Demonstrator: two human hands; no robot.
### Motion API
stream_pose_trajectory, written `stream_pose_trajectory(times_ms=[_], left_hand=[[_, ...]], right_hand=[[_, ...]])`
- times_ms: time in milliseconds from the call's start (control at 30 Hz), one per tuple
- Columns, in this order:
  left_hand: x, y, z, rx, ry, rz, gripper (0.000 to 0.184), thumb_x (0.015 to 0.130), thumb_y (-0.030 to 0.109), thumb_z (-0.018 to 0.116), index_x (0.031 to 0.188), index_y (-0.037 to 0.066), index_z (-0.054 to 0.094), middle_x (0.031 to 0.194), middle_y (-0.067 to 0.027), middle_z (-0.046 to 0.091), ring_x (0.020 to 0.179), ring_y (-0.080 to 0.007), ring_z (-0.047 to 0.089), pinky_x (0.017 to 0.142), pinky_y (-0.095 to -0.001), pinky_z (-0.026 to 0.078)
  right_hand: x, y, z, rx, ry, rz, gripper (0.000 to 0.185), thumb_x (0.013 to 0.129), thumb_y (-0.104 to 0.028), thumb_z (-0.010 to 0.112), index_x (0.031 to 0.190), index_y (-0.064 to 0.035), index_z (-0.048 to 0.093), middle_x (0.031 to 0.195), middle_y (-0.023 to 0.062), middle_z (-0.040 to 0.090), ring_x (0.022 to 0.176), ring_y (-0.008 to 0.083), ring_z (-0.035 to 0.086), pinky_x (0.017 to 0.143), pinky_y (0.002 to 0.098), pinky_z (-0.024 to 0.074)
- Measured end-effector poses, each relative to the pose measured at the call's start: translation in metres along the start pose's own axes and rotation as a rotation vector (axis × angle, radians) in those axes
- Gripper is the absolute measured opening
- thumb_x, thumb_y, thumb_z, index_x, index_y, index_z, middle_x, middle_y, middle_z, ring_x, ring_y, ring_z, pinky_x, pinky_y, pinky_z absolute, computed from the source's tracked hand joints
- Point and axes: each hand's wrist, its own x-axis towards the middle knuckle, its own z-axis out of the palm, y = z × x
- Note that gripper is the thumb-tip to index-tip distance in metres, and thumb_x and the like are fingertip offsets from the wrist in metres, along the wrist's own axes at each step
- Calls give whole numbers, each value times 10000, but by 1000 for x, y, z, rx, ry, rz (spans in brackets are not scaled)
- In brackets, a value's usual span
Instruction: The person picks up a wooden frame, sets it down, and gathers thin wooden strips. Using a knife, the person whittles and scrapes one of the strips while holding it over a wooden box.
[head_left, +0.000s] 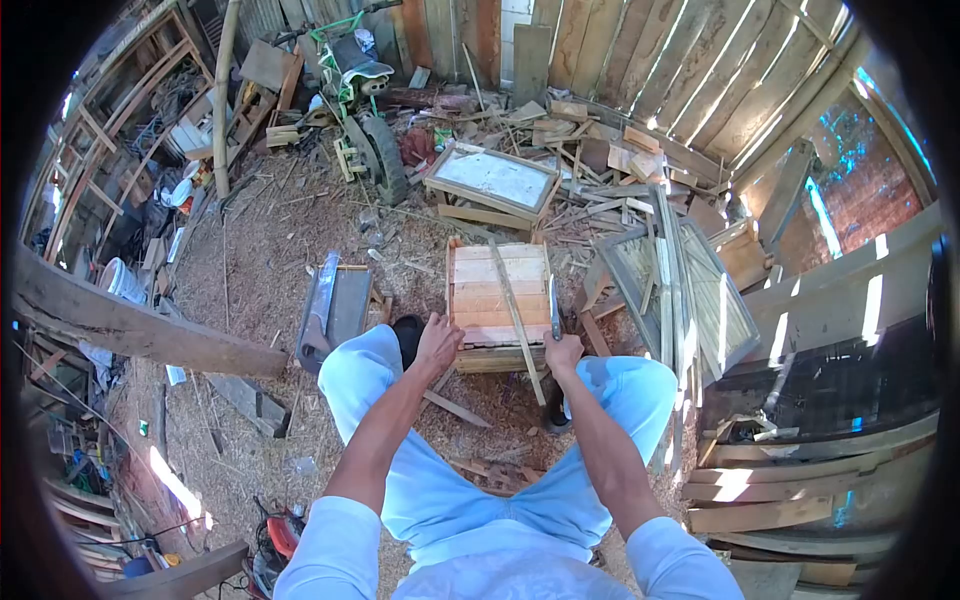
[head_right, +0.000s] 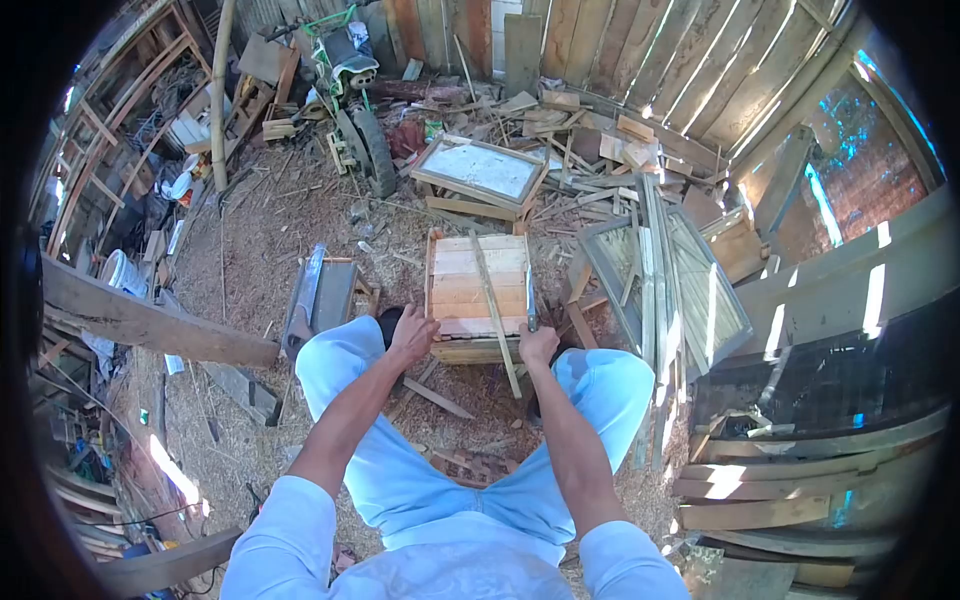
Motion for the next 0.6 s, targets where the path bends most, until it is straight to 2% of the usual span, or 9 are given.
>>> stream_pose_trajectory(times_ms=[133,200,300,333,367,433,500,567,600], left_hand=[[8,-10,-1,30,-47,-13,130,818,204,562,848,154,678,915,-40,647,1026,-214,540,879,-371,356],[8,-8,9,17,-9,22,209,725,219,647,922,153,656,1017,-41,607,1057,-216,511,886,-418,366],[10,3,4,51,44,86,251,776,158,602,1026,144,625,1111,-78,559,1114,-227,479,926,-395,365],[21,10,-2,-71,-78,148,376,741,179,645,1106,129,573,1149,-88,538,1117,-239,481,950,-400,369],[26,16,0,-71,-80,157,376,741,179,645,1106,129,573,1149,-88,538,1117,-239,481,950,-400,369],[34,28,5,-171,214,362,378,730,187,654,1089,113,561,1174,-91,525,1119,-242,482,964,-402,373],[40,50,5,-220,244,457,329,738,171,642,1048,111,553,1195,-96,516,1169,-241,468,993,-391,366],[45,69,8,-322,228,782,492,687,123,653,1161,122,521,1217,-101,521,1189,-277,467,1030,-434,355],[46,80,11,-277,174,799,502,681,138,654,1166,130,523,1222,-98,518,1198,-279,461,1045,-429,348]], right_hand=[[5,-1,2,-102,-107,24,450,725,-392,703,749,57,682,763,259,655,775,384,664,767,448,508],[-3,4,-3,-118,-139,48,459,726,-405,703,759,53,684,780,261,656,795,397,658,772,455,510],[-6,-21,-28,-175,-251,24,430,771,-375,651,837,48,682,865,284,653,867,421,643,797,484,511],[-8,-24,-30,-226,-229,-37,415,789,-369,642,864,37,683,869,277,655,865,418,645,792,486,515],[-10,-30,-33,-277,-203,-103,400,807,-362,633,891,26,684,872,269,658,862,416,647,787,488,519],[-10,-38,-42,-296,-209,-111,341,854,-312,593,936,11,667,879,255,661,863,416,647,773,492,521],[-5,-40,-47,-291,-184,-100,299,877,-260,559,973,12,639,882,244,662,873,413,645,765,496,519],[-1,-40,-50,-255,-146,-101,264,897,-212,525,1005,18,599,882,255,655,884,428,634,777,503,505],[3,-38,-49,-161,-143,-95,284,909,-224,508,1067,2,575,907,279,641,895,451,618,789,507,495]])
